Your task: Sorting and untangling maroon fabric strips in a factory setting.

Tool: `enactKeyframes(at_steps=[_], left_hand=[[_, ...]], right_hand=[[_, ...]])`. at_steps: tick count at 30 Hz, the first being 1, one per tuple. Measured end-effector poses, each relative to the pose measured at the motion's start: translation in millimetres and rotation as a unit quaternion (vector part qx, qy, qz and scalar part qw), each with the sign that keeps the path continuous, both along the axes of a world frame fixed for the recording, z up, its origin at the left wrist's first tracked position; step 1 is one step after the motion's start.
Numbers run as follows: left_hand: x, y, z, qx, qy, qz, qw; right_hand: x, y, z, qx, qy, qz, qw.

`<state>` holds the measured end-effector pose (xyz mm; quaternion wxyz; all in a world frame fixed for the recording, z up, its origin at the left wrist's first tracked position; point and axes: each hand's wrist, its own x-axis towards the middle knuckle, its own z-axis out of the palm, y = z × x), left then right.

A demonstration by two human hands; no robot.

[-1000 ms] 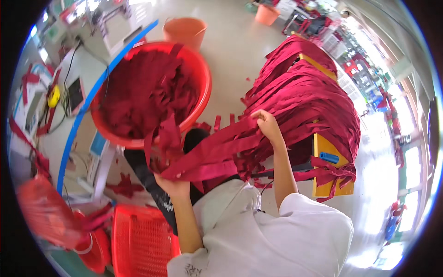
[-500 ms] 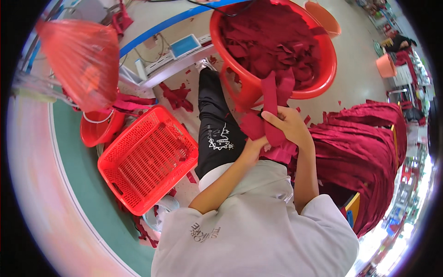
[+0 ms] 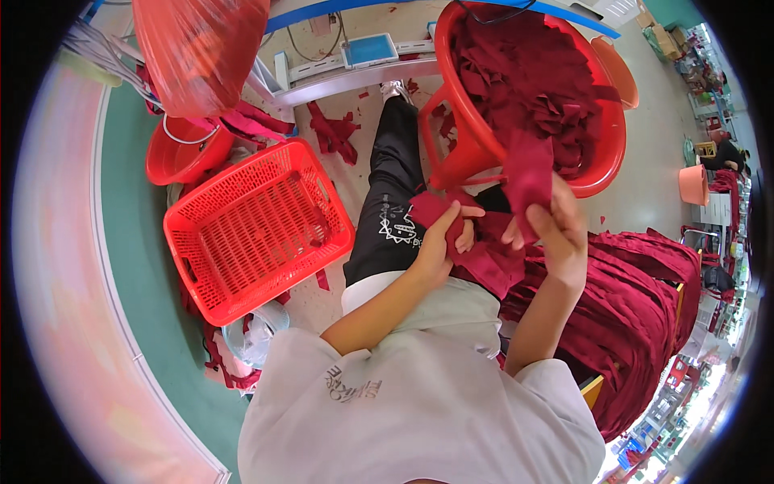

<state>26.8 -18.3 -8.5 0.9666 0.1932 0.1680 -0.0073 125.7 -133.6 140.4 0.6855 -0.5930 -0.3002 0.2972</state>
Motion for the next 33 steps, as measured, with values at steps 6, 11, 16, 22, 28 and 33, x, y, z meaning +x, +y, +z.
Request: enactKeyframes(at_steps=[6, 11, 16, 22, 28, 33], left_hand=[[-13, 21, 15, -0.080, -0.008, 0.039, 0.996], [-22, 25, -3, -0.111, 0.028, 0.066, 0.991], [-20, 23, 10, -0.024, 0.082, 0.016, 0.996], [-31, 5, 3, 0.120, 0.024, -0.098, 0.988], [-37, 3, -16, 0.139, 0.078, -0.184, 0.970], [-38, 10, -26, 0.030, -0.083, -0.010, 0.996]], right_hand=[[-20, -15, -64, -0.210, 0.086, 0.143, 0.963], [-50, -60, -104, -0.299, 0.210, 0.109, 0.925], [-49, -65, -111, -0.291, 0.040, -0.021, 0.956], [-15, 21, -78, -0.147, 0.162, -0.131, 0.967], [-5, 65, -53, -0.128, 0.114, 0.015, 0.985], [-26, 62, -44, -0.150, 0.112, 0.176, 0.966]])
